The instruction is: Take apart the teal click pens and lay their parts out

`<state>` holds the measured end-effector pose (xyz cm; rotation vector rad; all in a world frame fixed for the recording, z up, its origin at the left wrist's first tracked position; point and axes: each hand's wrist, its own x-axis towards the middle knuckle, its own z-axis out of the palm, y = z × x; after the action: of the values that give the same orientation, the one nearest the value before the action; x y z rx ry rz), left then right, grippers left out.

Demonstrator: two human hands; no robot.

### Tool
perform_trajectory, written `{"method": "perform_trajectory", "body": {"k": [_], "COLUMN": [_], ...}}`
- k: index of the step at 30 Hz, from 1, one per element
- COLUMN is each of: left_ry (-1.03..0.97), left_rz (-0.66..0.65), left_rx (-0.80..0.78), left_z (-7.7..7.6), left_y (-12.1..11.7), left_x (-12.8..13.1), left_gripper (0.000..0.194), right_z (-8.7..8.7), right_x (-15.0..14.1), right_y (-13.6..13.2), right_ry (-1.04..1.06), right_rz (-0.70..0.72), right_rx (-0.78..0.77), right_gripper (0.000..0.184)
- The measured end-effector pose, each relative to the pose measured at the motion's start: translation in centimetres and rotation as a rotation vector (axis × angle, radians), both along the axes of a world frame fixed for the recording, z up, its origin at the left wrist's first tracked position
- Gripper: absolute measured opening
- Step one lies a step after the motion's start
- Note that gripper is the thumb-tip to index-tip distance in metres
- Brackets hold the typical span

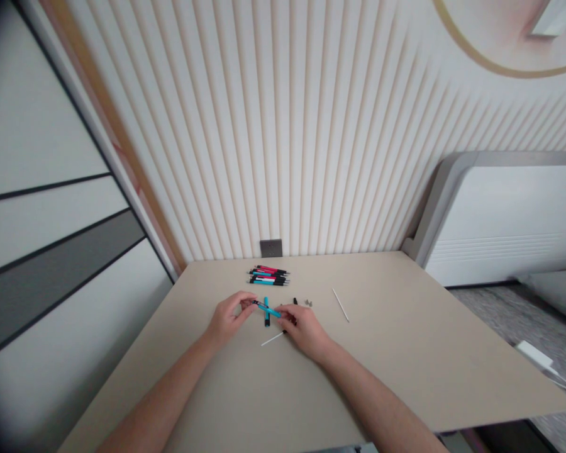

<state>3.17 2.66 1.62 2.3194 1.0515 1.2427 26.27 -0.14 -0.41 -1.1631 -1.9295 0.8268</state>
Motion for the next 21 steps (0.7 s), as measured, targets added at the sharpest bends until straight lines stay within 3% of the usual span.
{"method": "perform_trajectory", "body": {"k": [21], "left_ry": [-0.083], "left_rz": [0.071], "left_rx": [-0.069], "left_z": [0.3], "left_y": [-0.09], "left_x": [0.17], "left_gripper": [0.017], "right_z": [0.36], "right_x": [0.38], "right_y": [0.38], "right_ry": [0.028], "right_rz": [-0.127], "right_rx": [-0.02], "right_gripper": [0.032]}}
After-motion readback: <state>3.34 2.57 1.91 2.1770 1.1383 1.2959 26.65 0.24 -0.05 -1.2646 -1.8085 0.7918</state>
